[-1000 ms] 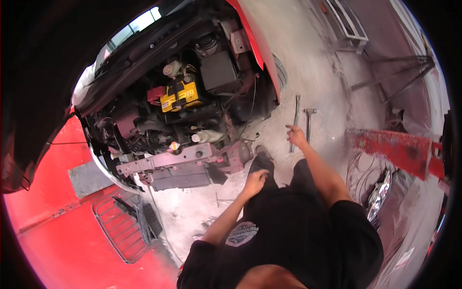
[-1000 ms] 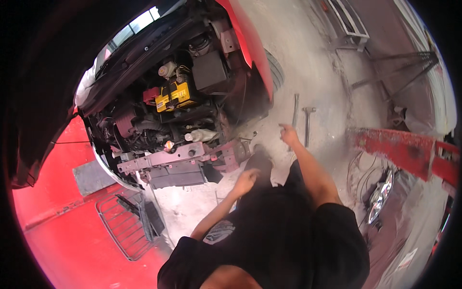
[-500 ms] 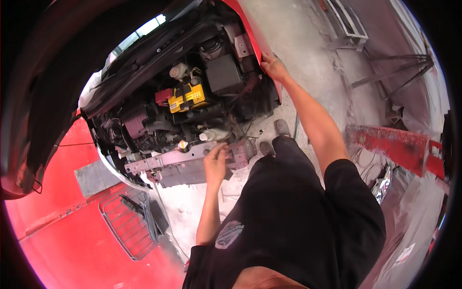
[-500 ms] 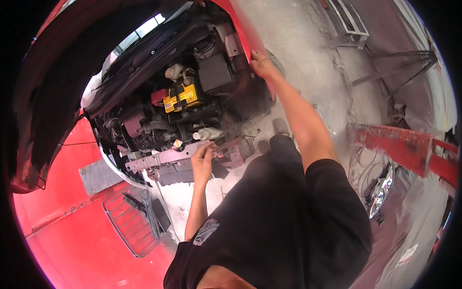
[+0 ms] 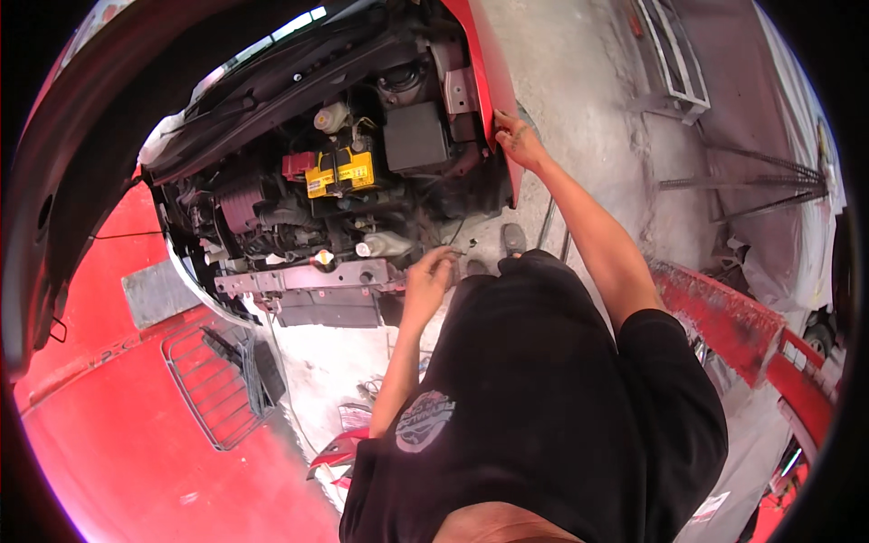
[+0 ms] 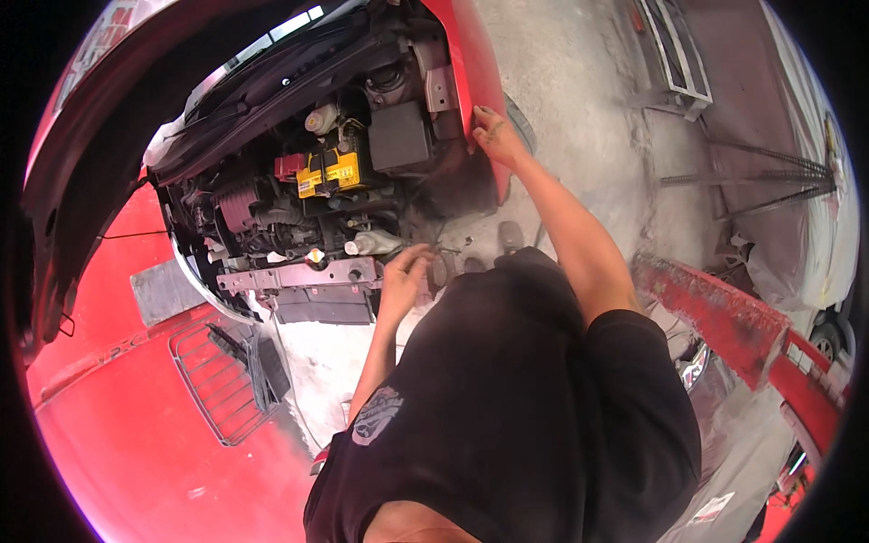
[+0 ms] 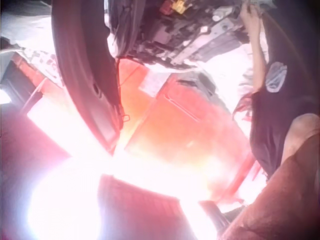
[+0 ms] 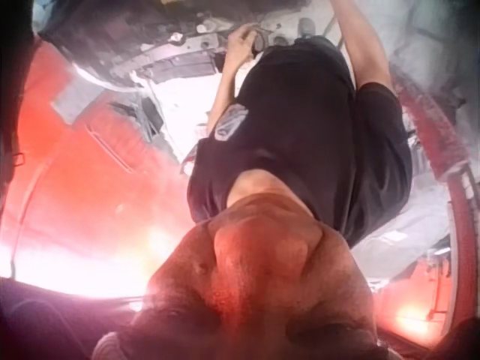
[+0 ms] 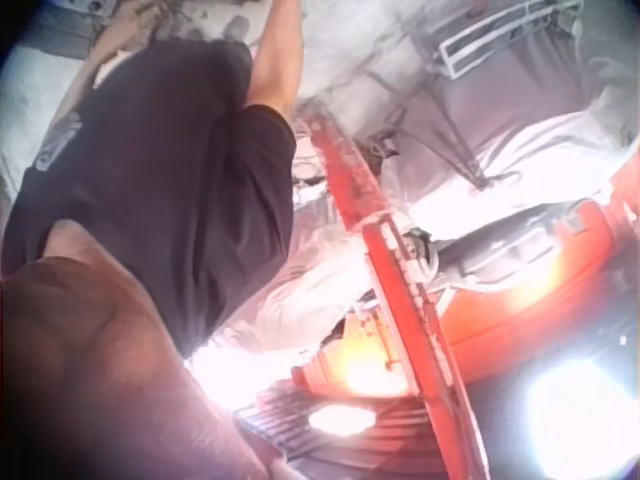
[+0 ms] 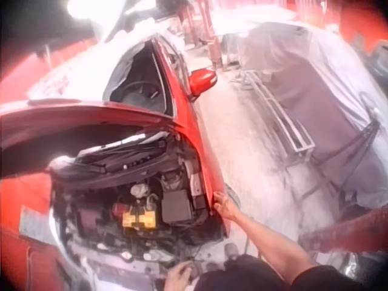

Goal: The person uses a hammer and a metal rod to straighten a section of a car's internal frame near the front wheel, then opens and closes the hood to check the alignment of the car's body panels.

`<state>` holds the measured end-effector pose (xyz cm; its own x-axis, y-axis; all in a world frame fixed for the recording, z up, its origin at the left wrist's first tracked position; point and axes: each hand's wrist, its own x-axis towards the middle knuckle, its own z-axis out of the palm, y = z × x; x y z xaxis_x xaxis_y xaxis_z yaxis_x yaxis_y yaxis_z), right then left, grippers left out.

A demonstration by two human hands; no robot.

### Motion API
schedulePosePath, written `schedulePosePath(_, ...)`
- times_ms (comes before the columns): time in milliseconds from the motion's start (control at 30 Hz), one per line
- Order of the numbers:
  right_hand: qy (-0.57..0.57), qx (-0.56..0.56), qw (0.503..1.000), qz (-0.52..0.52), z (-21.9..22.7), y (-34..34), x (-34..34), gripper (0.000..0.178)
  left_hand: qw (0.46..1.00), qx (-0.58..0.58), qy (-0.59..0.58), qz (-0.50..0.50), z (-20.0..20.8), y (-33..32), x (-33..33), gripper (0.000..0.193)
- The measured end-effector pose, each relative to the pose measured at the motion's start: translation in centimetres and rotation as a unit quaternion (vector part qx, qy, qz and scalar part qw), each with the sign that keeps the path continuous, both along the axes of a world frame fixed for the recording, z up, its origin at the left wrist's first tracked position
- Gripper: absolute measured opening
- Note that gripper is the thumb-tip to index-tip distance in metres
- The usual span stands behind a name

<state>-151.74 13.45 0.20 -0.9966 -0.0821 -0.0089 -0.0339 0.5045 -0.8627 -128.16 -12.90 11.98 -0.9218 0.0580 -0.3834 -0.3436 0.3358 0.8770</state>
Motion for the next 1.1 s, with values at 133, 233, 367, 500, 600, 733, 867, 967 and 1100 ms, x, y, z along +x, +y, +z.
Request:
schedulePosePath(133,-0.009,-0.019,0.999,0.04,0.4,1.2,0.3,0.055,0.999,-0.01,-0.013,0.048,-0.6,-0.9,0.3,0.028)
schedulePosePath(233,-0.013,-0.018,0.999,0.027,1.0,2.0,0.5,0.059,0.998,-0.016,-0.009,0.056,-1.6,-1.1,1.4,0.028)
schedulePosePath(367,0.023,-0.022,0.999,-0.014,1.0,1.7,0.2,0.058,0.995,0.0,-0.076,0.06,-2.6,-0.9,2.9,0.028)
schedulePosePath(500,0.076,-0.036,0.996,0.007,1.3,-0.1,-0.3,0.053,0.997,-0.045,-0.04,0.041,-2.9,-1.3,3.7,0.028)
schedulePosePath(600,0.098,0.114,0.987,0.05,2.4,-0.3,-0.7,0.048,0.996,-0.009,-0.043,0.078,-3.2,-1.7,3.9,0.027)
schedulePosePath(733,0.089,-0.014,0.995,0.035,3.5,0.9,-0.5,0.045,0.997,-0.049,0.0,0.054,-3.8,-1.9,3.8,0.027)
schedulePosePath(867,0.0,-0.053,0.999,-0.002,2.6,2.2,-0.1,0.056,0.997,-0.04,-0.009,0.066,-4.2,-1.9,4.2,0.027)
schedulePosePath(967,0.004,-0.032,0.999,-0.023,1.0,3.0,-0.5,0.055,0.996,-0.033,-0.012,0.078,-4.5,-2.1,5.1,0.029)
schedulePosePath(1100,0.028,-0.042,0.998,-0.042,-0.9,3.3,-1.2,0.055,0.993,-0.04,-0.034,0.104,-5.2,-2.7,7.0,0.028)
